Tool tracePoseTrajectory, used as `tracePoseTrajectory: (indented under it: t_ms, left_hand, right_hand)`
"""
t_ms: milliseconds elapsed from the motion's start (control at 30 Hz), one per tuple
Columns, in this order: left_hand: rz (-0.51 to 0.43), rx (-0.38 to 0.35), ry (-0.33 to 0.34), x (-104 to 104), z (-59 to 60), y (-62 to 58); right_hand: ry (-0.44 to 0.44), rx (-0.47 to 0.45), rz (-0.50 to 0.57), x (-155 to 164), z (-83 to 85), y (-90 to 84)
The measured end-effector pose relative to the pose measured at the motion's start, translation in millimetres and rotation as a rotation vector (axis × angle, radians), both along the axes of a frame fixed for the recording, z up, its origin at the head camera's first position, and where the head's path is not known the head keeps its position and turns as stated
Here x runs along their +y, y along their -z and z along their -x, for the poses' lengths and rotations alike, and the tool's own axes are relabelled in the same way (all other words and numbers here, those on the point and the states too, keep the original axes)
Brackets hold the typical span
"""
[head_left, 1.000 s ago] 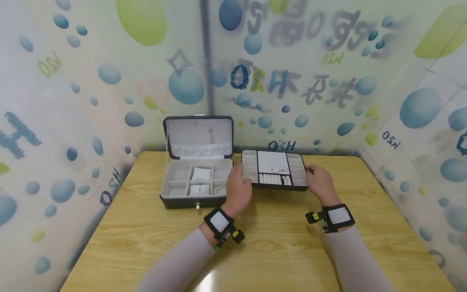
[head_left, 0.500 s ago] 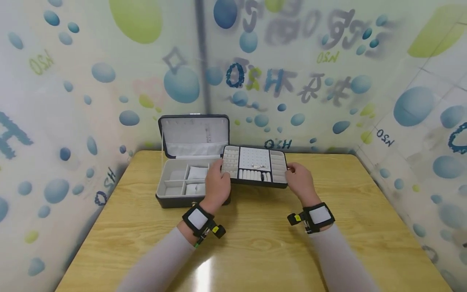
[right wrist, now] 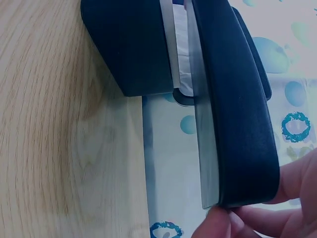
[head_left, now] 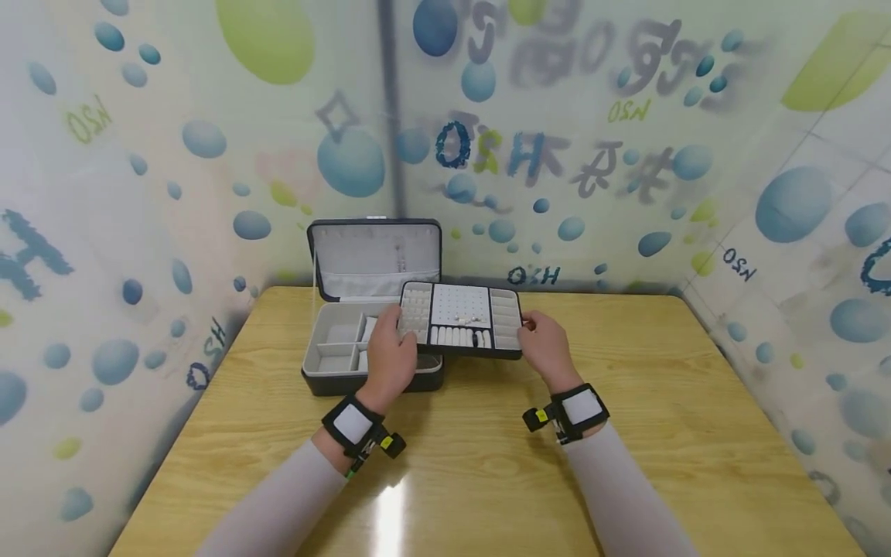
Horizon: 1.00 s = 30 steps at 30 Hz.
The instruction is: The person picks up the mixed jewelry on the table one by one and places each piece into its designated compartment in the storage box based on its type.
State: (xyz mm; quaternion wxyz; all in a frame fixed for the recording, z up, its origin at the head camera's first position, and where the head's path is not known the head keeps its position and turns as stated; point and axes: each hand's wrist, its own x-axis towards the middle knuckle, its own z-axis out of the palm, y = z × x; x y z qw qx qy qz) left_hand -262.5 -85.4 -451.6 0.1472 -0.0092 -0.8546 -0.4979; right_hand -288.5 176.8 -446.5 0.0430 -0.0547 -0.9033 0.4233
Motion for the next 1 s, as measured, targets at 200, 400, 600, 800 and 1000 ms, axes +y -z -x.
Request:
tracePoseTrajectory:
  t_ms: [200, 400, 600, 800, 1000]
  left_hand:
    - [0.002, -0.057, -0.005, -9, -3.3, 4.9]
    - [-0.008, -0.130, -0.018, -23, -4.8, 8.5]
    - [0.011, -0.172, -0.039, -39, -6.8, 8.8]
    - [0.006, -0.163, -0.039, -54, -10.1, 7.4]
    - [-0.005, -0.177, -0.056, -69, -12.4, 2.2]
  right_hand:
    - [-0.011, 0.009, 0.012, -9, -1.2, -4.3]
    - [-0.024, 0.029, 0.016, -21, -0.8, 1.0]
    - [-0.038, 0.022, 0.042, -35, -1.7, 3.9]
    - [-0.043, 0.040, 0.057, -49, -0.6, 5.4]
    - [-0.053, 0.031, 0.087, -65, -0.1, 5.7]
